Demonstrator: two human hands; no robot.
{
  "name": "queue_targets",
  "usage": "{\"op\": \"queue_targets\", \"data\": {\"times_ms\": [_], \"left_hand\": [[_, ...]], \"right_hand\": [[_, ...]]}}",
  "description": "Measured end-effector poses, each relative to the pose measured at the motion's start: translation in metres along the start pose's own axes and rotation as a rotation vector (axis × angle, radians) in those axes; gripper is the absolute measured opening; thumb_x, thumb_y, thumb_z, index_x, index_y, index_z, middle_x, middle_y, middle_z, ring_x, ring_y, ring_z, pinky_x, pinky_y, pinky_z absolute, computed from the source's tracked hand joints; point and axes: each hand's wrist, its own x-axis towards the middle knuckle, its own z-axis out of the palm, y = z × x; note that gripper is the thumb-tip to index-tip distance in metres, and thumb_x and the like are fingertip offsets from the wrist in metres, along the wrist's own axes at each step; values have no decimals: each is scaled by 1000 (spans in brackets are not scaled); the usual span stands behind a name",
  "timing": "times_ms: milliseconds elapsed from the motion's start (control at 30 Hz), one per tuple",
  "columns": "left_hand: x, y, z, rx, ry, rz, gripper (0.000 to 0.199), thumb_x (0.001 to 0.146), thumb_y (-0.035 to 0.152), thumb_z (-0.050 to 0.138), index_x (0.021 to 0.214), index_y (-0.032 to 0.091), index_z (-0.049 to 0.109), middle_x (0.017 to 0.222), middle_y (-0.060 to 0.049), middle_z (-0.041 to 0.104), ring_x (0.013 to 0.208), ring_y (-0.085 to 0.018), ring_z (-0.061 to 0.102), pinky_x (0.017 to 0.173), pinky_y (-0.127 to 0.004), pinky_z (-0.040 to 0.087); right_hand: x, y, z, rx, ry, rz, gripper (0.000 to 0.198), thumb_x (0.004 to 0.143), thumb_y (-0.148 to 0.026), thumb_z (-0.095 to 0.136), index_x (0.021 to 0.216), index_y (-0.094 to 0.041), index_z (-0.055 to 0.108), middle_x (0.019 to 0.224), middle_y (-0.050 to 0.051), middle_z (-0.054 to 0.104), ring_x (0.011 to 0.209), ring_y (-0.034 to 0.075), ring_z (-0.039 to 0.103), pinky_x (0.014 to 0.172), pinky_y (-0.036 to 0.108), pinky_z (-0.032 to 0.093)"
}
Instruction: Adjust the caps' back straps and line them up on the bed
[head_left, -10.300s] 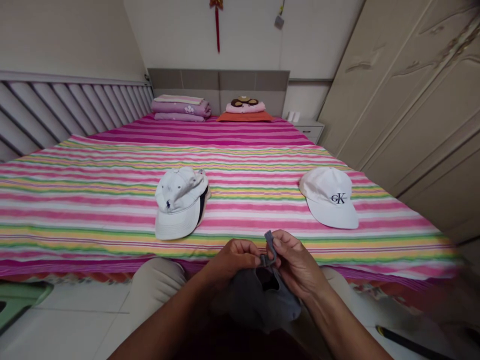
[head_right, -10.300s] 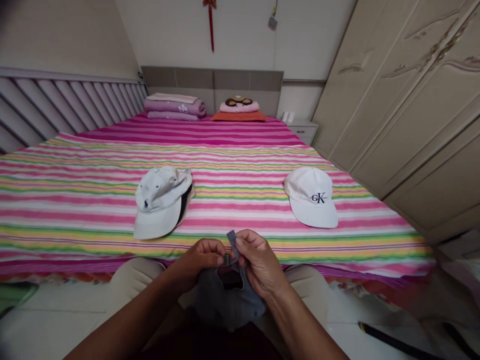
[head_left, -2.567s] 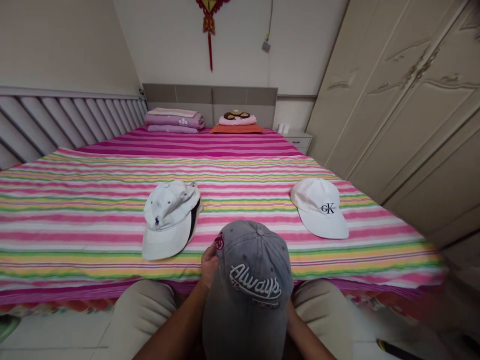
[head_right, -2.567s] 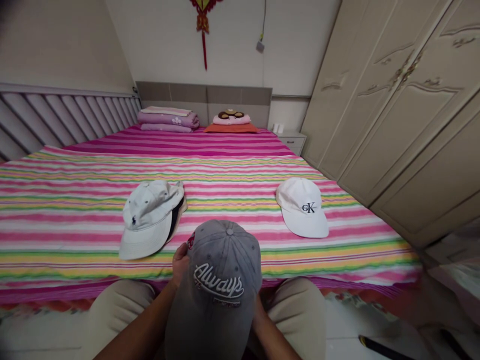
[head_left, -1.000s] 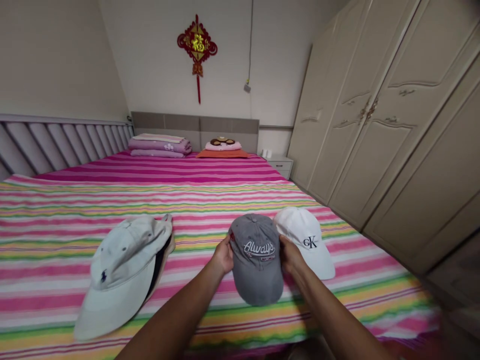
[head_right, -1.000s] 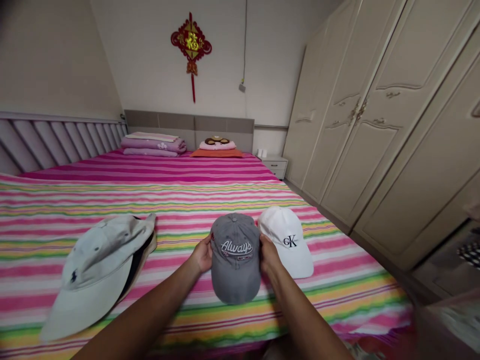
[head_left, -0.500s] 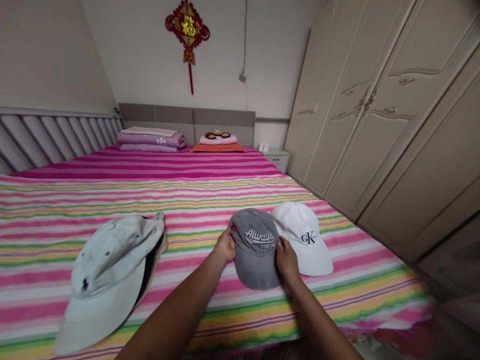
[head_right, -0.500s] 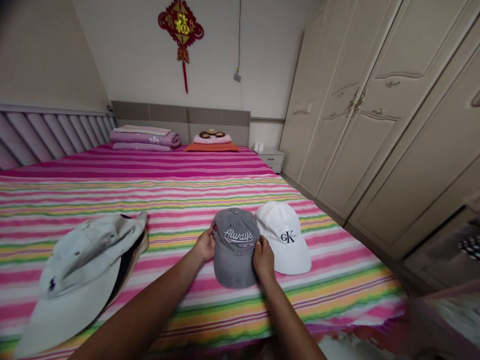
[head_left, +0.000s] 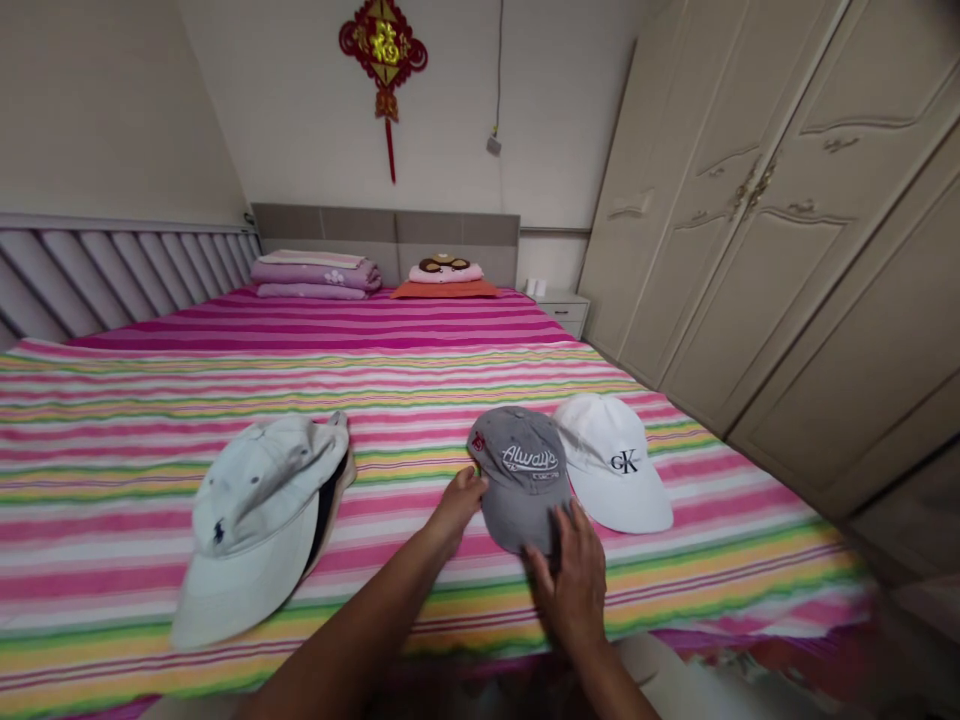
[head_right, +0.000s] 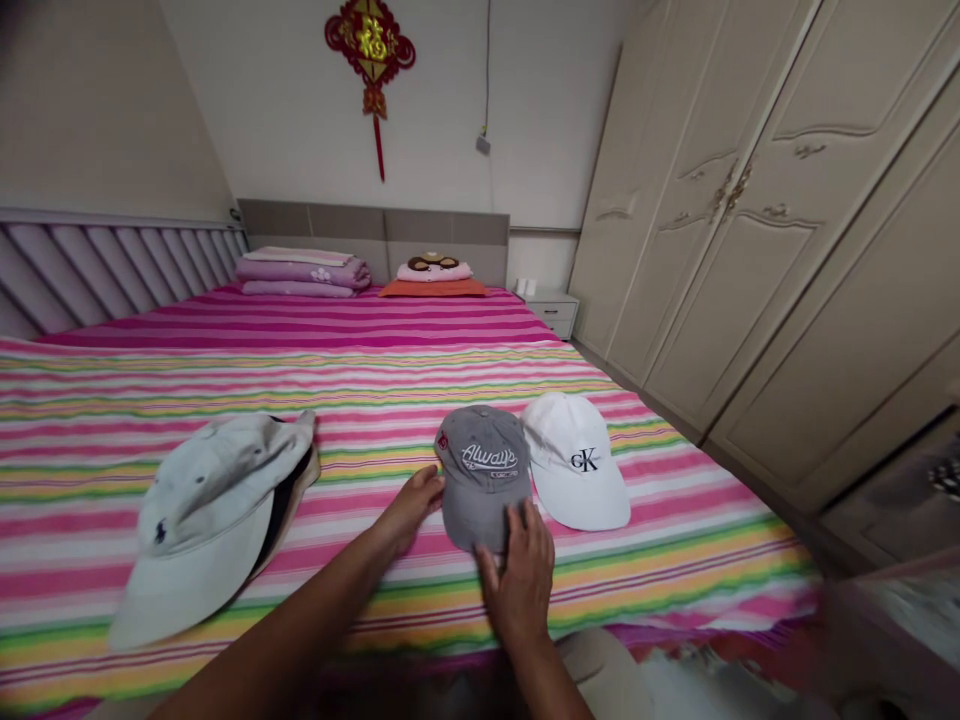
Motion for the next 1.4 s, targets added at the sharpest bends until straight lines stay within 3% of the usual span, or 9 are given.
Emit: {"op": "queue_targets", "data": {"times_ms": [167,300,500,733,867,967,1167,1300,1400], "left_hand": [[-25,-5,-1,20,-44,76,30,56,0,62,83,13,61,94,-9,65,105,-24,49,95,-34,29],[-44,-14,-22,42,8,93,38,53,1,64,88,14,62,112,-13,56,119,-29,36,100,-38,22],[-91,-25,-69,211,-24,212,38,57,6,64,94,16,64,117,-13,50,114,-27,40,99,-34,26],[-114,-23,-105,244,6,178,32,60,10,64,92,15,64,101,-12,61,102,-25,52,86,-31,39],[-123,-15,-125,97,165,66,23,61,16,66,83,13,62,78,-9,66,73,-20,62,64,-28,46],[-137,-7,-143,-37,288,68,26,63,22,66,85,13,58,68,-6,64,57,-15,61,55,-25,45],[-157,17,-172,-336,608,227,17,71,18,60,88,16,55,81,-7,67,76,-17,64,72,-28,49],[-150,36,-185,-522,584,412,28,75,10,51,101,21,56,85,-2,69,81,-14,63,81,-30,47],[-143,44,-192,-620,506,406,35,77,9,48,108,22,54,84,-2,69,83,-16,63,84,-37,47]], "right_hand": [[-9,0,4,-144,-44,-160,52,76,-29,49,124,-16,35,131,18,34,118,30,31,91,49,29],[-6,9,-1,-203,-81,-221,48,77,-14,38,125,-19,36,125,14,43,115,28,38,90,46,32],[-9,17,-4,-269,-92,-287,55,75,-7,35,127,-21,35,123,11,48,113,26,40,91,44,29],[-12,19,-3,-194,41,-394,50,76,-12,36,126,-16,35,120,17,47,107,28,44,85,45,36],[-25,14,-6,-77,73,-513,45,77,-18,36,122,-18,40,115,15,52,99,28,50,82,44,38],[-43,11,-3,26,20,-671,40,77,-22,42,116,-18,47,102,13,60,91,27,55,79,41,40],[-71,4,11,94,-158,-792,42,72,-17,45,114,-18,50,104,12,62,97,25,55,83,37,40],[-76,-5,14,117,-218,-804,43,70,-16,49,113,-17,51,108,12,60,101,24,53,84,36,41],[-75,-12,13,136,-238,-802,45,69,-12,48,113,-17,50,109,12,60,102,24,53,83,35,42]]}}
